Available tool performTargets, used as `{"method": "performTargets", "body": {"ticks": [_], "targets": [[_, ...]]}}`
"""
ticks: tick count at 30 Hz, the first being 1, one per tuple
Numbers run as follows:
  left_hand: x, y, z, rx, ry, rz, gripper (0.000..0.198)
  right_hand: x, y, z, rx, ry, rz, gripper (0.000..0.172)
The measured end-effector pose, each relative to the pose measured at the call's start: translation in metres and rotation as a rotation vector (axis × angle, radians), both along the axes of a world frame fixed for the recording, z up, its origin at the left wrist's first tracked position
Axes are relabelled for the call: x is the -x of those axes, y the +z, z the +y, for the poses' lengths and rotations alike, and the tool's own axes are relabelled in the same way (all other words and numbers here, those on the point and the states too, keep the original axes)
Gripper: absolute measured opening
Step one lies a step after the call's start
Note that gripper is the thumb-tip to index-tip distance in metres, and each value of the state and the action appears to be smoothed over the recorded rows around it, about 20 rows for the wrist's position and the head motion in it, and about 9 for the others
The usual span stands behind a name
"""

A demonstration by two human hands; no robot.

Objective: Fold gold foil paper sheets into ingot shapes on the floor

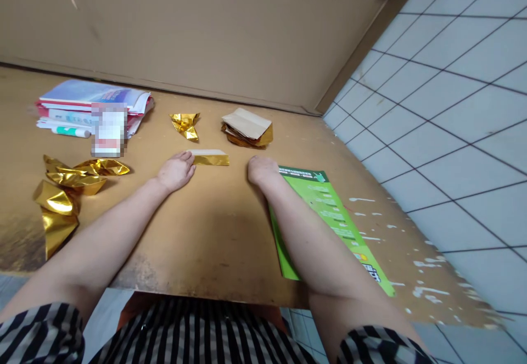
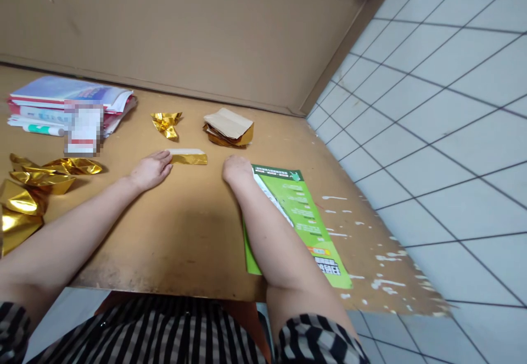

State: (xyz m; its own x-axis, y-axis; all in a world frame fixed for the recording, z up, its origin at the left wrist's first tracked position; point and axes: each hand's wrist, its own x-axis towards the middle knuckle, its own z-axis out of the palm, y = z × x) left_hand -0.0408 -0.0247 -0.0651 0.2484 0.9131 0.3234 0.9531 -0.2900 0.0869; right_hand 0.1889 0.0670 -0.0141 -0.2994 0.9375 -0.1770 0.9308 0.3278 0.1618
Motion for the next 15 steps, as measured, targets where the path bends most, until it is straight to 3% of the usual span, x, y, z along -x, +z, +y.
{"method": "performTargets", "body": {"ticks": [9,15], "targets": [[-0.001,-0.001,0.000,-0.004,0.004,0.004,0.029,-0.013,0.028,-0.020,-0.044,-0.056,-0.083,0.036],[-0.003,0.001,-0.001,0.001,0.028,-0.017,0.028,-0.047,0.070,-0.024,-0.117,-0.131,0.052,0.032]]}}
